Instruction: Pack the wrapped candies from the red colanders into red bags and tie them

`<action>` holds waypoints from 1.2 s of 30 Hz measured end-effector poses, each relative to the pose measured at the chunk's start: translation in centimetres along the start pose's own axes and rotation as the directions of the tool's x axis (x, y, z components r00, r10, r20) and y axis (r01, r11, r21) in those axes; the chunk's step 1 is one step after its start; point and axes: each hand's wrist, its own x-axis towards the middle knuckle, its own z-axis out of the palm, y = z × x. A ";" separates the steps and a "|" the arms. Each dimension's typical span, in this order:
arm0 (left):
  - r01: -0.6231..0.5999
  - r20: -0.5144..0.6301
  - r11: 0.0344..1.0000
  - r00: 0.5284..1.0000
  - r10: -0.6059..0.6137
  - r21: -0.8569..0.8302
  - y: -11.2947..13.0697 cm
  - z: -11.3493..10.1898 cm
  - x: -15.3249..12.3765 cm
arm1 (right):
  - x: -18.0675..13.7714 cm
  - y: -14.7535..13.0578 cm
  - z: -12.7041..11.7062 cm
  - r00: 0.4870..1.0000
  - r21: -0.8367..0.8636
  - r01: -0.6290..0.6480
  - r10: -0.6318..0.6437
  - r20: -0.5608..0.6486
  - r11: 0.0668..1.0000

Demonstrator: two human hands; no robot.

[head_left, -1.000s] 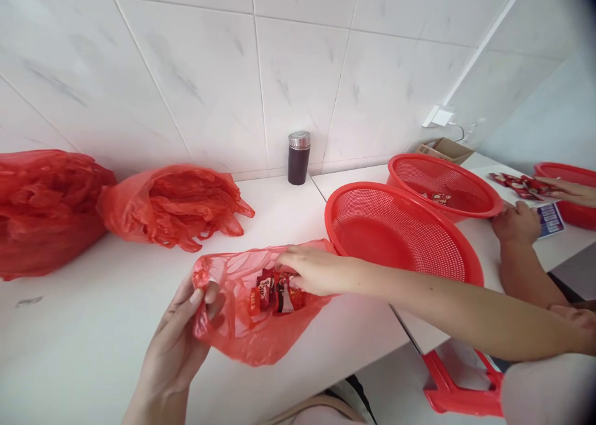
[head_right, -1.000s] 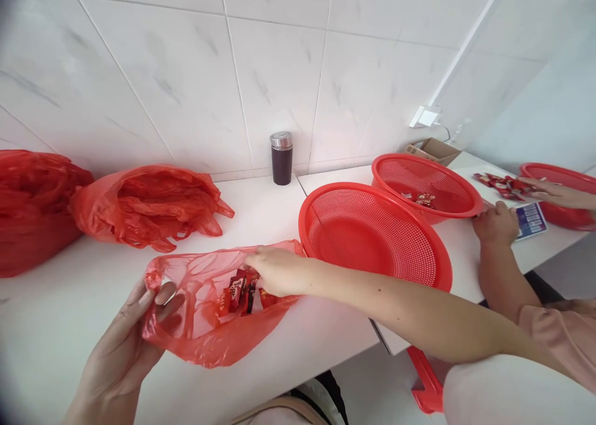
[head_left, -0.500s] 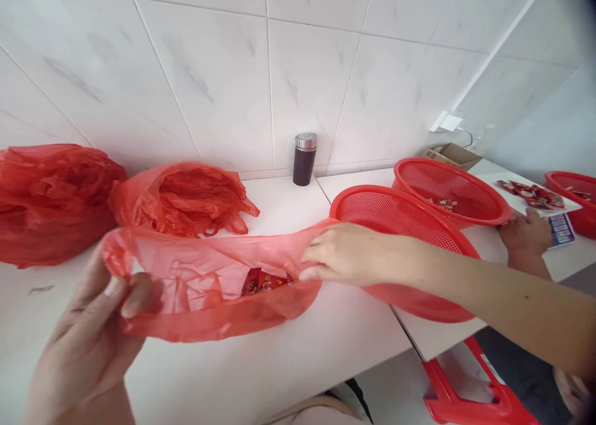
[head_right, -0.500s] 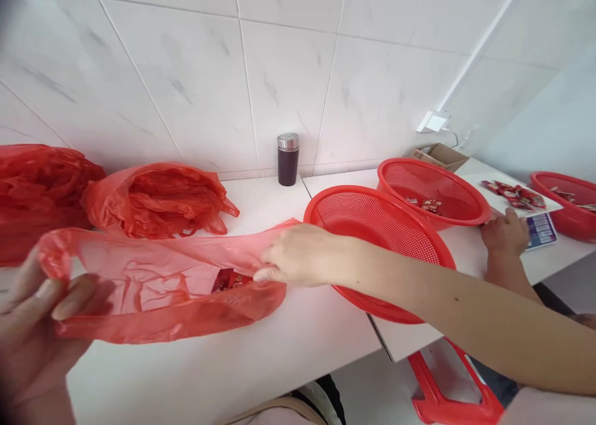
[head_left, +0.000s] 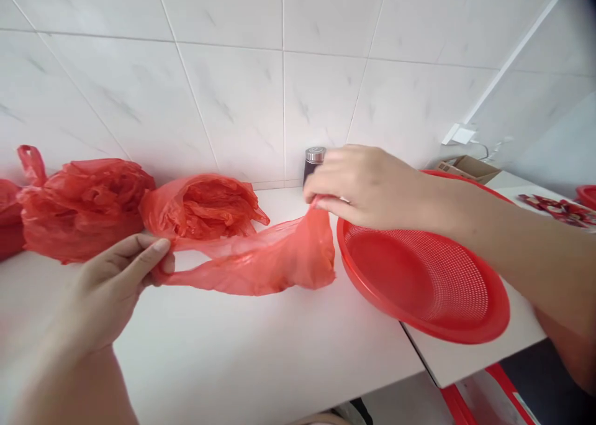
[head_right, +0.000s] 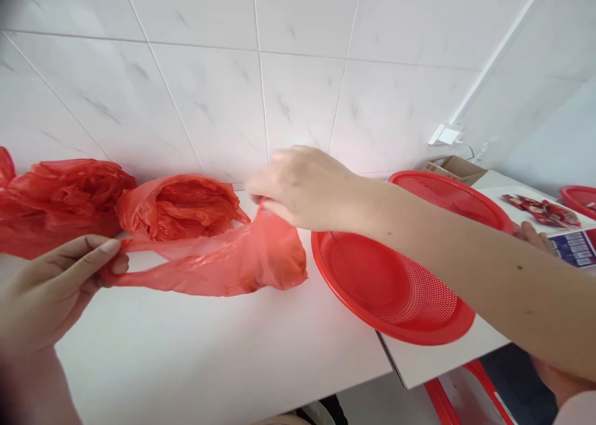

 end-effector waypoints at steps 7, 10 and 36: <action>0.093 0.189 0.888 0.982 -0.007 -0.451 1.9 2.1 0.0 | 0.6 1.3 -0.3 0.998 0.148 0.006 0.003 -0.058 0.989; 0.085 0.212 0.850 0.977 0.031 -0.519 3.8 3.4 -0.2 | 0.3 2.1 0.0 0.995 0.244 0.074 -0.055 -0.082 0.967; 0.076 0.708 0.983 0.703 0.067 -0.169 5.6 9.3 2.0 | -2.5 -4.5 12.5 0.844 0.895 -0.193 0.533 -0.057 0.401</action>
